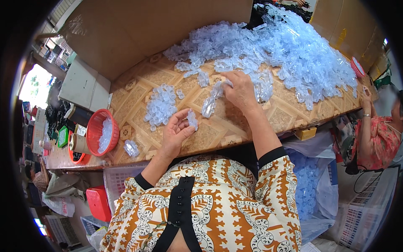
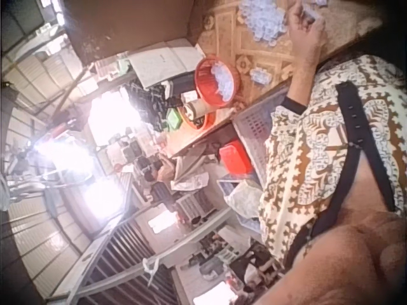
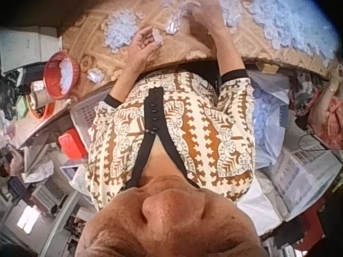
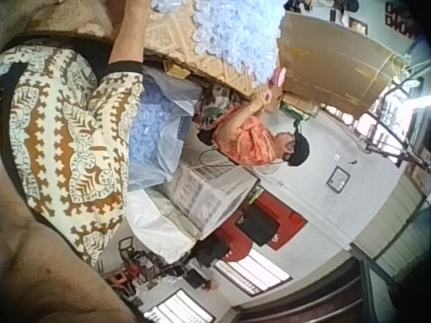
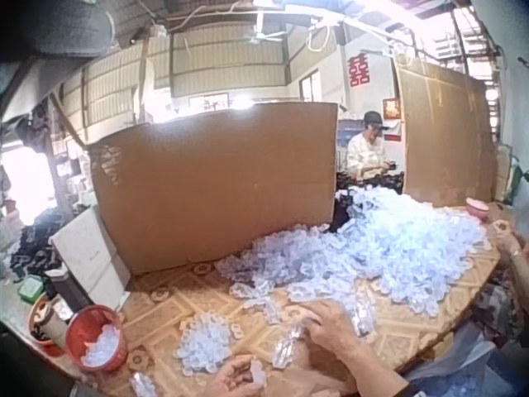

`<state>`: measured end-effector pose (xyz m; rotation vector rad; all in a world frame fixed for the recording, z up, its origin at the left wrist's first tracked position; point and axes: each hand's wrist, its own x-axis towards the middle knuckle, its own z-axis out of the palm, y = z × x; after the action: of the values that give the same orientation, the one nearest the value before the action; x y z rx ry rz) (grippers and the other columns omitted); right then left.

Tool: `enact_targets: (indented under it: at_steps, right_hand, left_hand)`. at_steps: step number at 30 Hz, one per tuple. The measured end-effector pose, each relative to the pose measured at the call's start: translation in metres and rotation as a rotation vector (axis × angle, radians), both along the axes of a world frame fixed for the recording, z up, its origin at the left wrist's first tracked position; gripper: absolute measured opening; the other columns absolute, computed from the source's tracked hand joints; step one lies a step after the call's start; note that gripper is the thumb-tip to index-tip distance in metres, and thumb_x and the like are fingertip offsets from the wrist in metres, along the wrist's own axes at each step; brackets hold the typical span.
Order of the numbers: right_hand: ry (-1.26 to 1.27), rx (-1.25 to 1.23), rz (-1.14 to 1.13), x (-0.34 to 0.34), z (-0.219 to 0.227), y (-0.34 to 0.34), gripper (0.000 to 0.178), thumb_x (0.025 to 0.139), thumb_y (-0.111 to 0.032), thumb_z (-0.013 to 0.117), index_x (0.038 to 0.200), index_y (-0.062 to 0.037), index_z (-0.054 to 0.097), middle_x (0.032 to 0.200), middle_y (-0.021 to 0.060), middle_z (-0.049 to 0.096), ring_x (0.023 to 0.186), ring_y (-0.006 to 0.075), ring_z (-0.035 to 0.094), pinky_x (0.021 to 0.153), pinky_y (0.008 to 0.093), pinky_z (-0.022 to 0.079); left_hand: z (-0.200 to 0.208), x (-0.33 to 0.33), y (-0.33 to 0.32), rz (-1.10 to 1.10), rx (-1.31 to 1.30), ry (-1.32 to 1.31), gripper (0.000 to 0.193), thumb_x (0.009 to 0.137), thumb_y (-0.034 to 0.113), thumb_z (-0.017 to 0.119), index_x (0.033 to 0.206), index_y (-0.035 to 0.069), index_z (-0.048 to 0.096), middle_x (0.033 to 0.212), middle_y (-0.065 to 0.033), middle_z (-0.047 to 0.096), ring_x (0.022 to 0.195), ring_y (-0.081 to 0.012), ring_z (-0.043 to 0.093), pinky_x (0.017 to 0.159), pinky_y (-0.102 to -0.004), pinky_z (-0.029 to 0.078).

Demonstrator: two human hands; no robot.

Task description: The person assembles small plastic components by picking up individual clear plastic pieces from the table and fitting them together by hand.

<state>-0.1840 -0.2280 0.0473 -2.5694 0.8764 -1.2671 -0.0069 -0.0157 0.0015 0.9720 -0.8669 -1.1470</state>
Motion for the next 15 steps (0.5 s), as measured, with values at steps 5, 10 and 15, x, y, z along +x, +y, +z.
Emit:
enact_targets:
  at_steps: [5, 10, 15]
  right_hand:
    - [-0.014, -0.088, -0.138, 0.016, 0.004, -0.044, 0.027, 0.075, 0.0, 0.07, 0.101, -0.0081, 0.075, 0.102, 0.0099, 0.074, 0.097, 0.0313, 0.067, 0.086, 0.0435, 0.051]
    - [0.143, -0.053, -0.158, 0.035, -0.002, -0.086, 0.032, 0.076, -0.007, 0.074, 0.108, -0.007, 0.073, 0.107, 0.0122, 0.073, 0.101, 0.0333, 0.065, 0.091, 0.044, 0.051]
    - [0.33, -0.012, -0.198, 0.053, 0.0, -0.075, 0.032, 0.071, -0.012, 0.077, 0.102, -0.0068, 0.075, 0.095, 0.0117, 0.072, 0.098, 0.0319, 0.062, 0.088, 0.0443, 0.047]
  left_hand:
    - [0.013, -0.013, -0.028, 0.081, -0.01, 0.037, 0.06, 0.088, -0.003, 0.072, 0.143, 0.001, 0.047, 0.127, -0.0071, 0.053, 0.101, -0.0118, 0.059, 0.092, -0.0277, 0.054]
    - [0.033, -0.026, -0.084, 0.145, -0.036, 0.069, 0.061, 0.088, -0.001, 0.072, 0.144, 0.001, 0.045, 0.12, -0.0059, 0.054, 0.096, -0.0094, 0.057, 0.083, -0.0244, 0.051]
    - [0.028, -0.02, -0.113, 0.192, -0.053, 0.05, 0.063, 0.09, 0.004, 0.073, 0.145, 0.002, 0.043, 0.097, -0.0034, 0.063, 0.086, -0.007, 0.059, 0.079, -0.0232, 0.051]
